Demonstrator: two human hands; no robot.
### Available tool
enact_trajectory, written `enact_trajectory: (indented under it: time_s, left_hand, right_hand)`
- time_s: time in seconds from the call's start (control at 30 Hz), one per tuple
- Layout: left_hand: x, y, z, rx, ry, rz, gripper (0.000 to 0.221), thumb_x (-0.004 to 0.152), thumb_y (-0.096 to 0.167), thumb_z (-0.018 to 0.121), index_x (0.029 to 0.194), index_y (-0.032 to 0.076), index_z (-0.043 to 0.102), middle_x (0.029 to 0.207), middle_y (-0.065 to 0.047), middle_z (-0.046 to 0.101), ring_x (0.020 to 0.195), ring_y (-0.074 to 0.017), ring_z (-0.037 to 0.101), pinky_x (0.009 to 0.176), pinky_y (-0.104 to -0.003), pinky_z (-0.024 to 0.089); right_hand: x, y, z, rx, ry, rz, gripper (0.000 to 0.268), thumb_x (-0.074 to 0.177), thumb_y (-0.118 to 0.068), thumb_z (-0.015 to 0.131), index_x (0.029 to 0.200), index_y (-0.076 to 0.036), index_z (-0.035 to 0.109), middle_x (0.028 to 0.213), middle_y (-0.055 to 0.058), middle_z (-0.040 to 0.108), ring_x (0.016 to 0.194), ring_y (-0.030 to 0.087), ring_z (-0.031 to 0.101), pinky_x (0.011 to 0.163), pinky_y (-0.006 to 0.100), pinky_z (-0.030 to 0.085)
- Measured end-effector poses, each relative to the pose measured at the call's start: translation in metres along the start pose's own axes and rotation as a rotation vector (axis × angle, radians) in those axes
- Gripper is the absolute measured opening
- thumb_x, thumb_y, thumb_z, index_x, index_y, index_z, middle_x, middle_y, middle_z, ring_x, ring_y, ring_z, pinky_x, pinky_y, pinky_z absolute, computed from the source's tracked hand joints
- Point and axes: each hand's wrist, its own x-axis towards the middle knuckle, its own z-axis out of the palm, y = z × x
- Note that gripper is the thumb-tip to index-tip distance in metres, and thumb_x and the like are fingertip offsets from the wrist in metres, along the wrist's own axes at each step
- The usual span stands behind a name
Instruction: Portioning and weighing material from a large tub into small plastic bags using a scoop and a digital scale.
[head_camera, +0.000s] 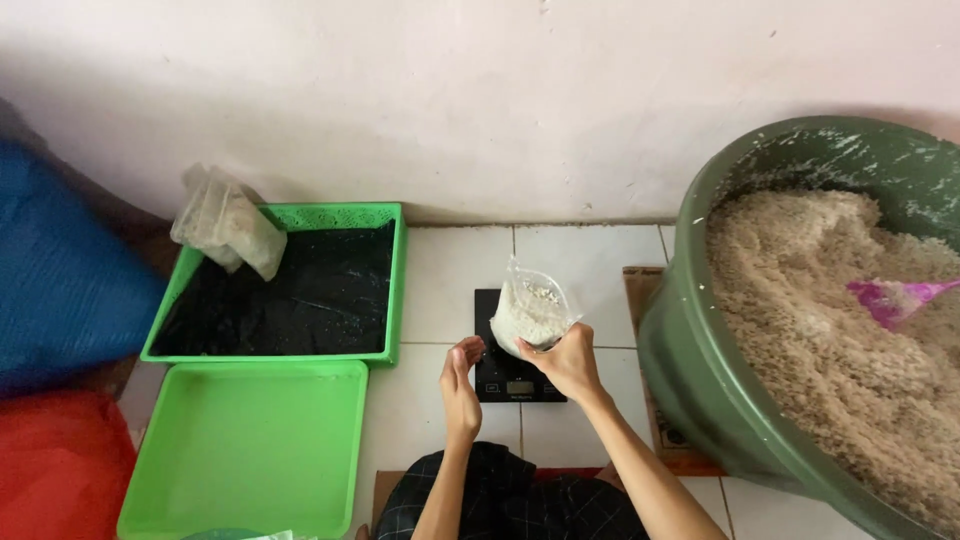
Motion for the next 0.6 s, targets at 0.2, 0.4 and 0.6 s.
enact_trajectory:
  time_s: [0.2, 0.4, 0.6]
  left_hand:
    - [0.011, -0.034, -0.003, 0.078, -0.030, 0.080, 0.051, 0.106, 0.039, 0.034, 0.117, 0.001, 0.066, 0.107, -0.019, 0.067, 0.106, -0.0299, 0.064, 0.097, -0.041, 0.050]
    - [0.010, -0.032, 0.002, 0.076, -0.085, 0.126, 0.049, 0.105, 0.036, 0.033, 0.120, 0.003, 0.066, 0.108, -0.017, 0.064, 0.107, -0.0290, 0.063, 0.095, -0.040, 0.051]
    - [0.009, -0.030, 0.002, 0.092, -0.099, 0.124, 0.044, 0.104, 0.032, 0.038, 0.122, 0.002, 0.065, 0.110, -0.018, 0.061, 0.110, -0.0318, 0.061, 0.098, -0.043, 0.050]
  right_hand:
    - [-0.002, 0.023, 0.014, -0.053, -0.020, 0.053, 0.040, 0.060, -0.015, 0.087, 0.065, 0.016, 0.062, 0.045, 0.020, 0.049, 0.049, 0.013, 0.045, 0.036, 0.030, 0.029]
    - [-0.011, 0.054, 0.023, -0.029, -0.080, 0.068, 0.054, 0.065, -0.012, 0.085, 0.111, 0.010, 0.065, 0.098, 0.029, 0.070, 0.102, 0.033, 0.069, 0.076, 0.039, 0.055]
    - [-0.013, 0.055, 0.019, -0.001, -0.173, -0.046, 0.063, 0.073, -0.006, 0.078, 0.130, 0.003, 0.055, 0.120, 0.029, 0.062, 0.120, 0.046, 0.056, 0.094, 0.054, 0.050]
